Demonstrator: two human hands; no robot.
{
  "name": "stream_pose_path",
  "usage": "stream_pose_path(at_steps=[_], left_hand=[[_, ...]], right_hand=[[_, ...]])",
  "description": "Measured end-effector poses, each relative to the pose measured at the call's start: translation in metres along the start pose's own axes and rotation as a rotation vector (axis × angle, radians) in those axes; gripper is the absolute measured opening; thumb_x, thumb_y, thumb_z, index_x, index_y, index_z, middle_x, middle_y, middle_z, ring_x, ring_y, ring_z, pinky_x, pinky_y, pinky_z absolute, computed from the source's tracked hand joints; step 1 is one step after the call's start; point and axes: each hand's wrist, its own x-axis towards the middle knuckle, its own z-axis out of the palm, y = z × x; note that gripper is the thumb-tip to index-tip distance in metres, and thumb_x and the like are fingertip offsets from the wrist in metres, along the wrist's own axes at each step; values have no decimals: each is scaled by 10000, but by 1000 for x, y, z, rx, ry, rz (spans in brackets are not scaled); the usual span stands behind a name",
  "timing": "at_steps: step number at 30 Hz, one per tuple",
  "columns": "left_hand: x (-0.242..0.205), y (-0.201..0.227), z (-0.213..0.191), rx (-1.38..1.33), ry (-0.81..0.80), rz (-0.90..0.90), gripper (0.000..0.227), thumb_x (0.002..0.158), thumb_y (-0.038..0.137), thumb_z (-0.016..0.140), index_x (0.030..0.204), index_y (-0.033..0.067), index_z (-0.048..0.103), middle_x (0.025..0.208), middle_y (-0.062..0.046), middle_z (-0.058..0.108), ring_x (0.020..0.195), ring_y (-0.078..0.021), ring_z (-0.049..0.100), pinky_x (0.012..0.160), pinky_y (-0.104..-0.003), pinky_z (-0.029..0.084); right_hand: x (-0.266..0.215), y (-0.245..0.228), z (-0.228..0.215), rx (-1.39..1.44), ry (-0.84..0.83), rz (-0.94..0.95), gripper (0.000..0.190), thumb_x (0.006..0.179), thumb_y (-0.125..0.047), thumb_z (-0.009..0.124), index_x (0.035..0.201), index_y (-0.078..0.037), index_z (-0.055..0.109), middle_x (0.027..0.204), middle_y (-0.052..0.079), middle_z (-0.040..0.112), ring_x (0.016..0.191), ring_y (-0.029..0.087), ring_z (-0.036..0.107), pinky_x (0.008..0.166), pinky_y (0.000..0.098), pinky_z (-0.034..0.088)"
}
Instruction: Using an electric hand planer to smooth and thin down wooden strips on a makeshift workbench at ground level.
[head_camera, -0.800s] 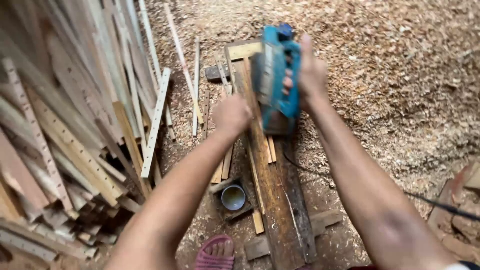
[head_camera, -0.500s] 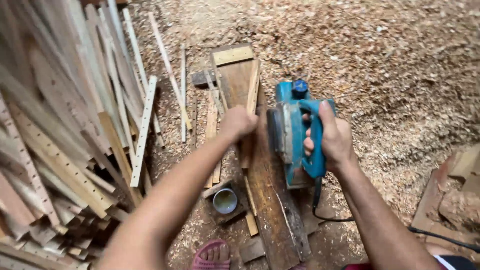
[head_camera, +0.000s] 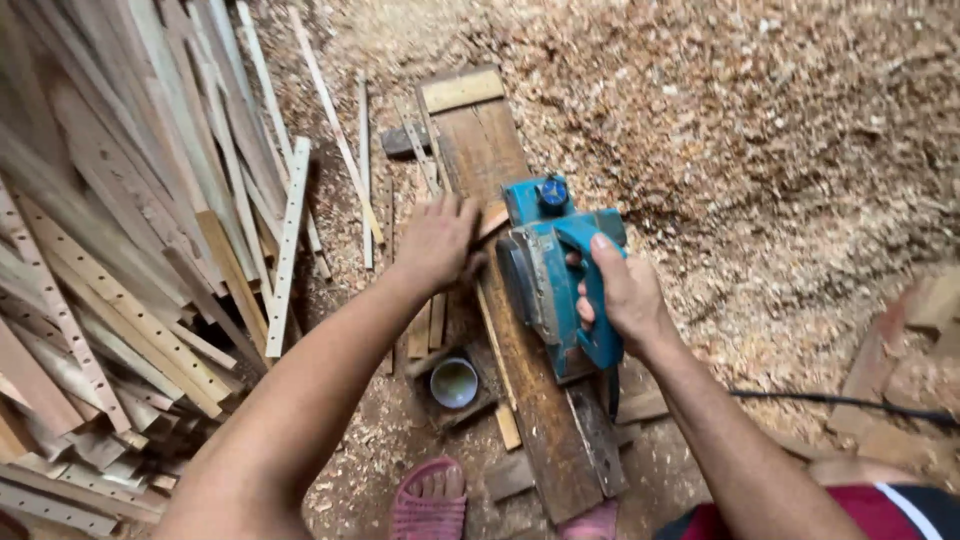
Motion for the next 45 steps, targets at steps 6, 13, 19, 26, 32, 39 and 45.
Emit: stream_pose_path(at_steps=[6, 13, 19, 26, 32, 39, 45], left_hand=[[28, 20, 75, 87, 392, 294, 271, 875, 221, 614, 1108, 228, 752, 1183, -85, 624, 1250, -311, 504, 1038, -475, 371], [41, 1, -17, 167, -275, 242, 768, 967, 169, 430, 1629, 310, 69, 1714, 18, 39, 1575, -213, -1, 1252, -574, -56], [73, -41, -19, 202, -236, 70, 651, 1030, 298, 267, 1630, 323, 16, 1712, -2, 71, 1573, -246, 53, 1232, -605, -53], [87, -47, -6, 118, -222, 34, 867, 852, 276, 553, 1642, 330, 200, 1721, 75, 175, 1584, -254, 142, 1236, -683, 61], [103, -52, -6, 30, -376, 3, 830, 905, 250, 521, 1638, 404, 163, 1714, 158, 102, 1589, -223, 93, 1226, -703, 64], [89, -45, -28, 26, -406, -16, 790, 940, 228, 514, 1639, 371, 174, 1720, 137, 111, 1593, -223, 77, 1232, -696, 67], [90, -49, -24, -43, -401, -13, 820, 922, 185, 519, 1636, 395, 174, 1717, 150, 109, 1592, -223, 65, 1225, -709, 69]], right_hand=[[-38, -8, -22, 103, 49, 24, 600, 1049, -460, 487, 997, 116, 646, 630, 179, 531, 411, 240, 550, 357, 409, 468], [-64, 51, -38, 52, -38, 81, 681, 919, -578, 467, 1003, 60, 689, 497, 132, 547, 363, 217, 515, 355, 357, 435], [-64, 101, -58, -107, -239, 89, 552, 889, -508, 522, 855, 16, 693, 419, 136, 599, 340, 219, 544, 370, 327, 408], [-30, 42, -19, -121, -302, -151, 600, 992, -488, 466, 626, -46, 639, 352, 131, 541, 330, 208, 493, 394, 308, 421], [-12, 7, 8, -110, -311, -170, 604, 1020, -501, 443, 634, -66, 604, 375, 96, 523, 374, 194, 496, 446, 292, 423], [-48, 56, -34, -178, -314, -69, 581, 964, -508, 520, 621, -52, 628, 376, 150, 556, 383, 222, 556, 434, 306, 434], [-4, 35, -6, -206, -333, -122, 607, 997, -508, 464, 614, -63, 615, 381, 136, 550, 390, 225, 529, 459, 315, 449]])
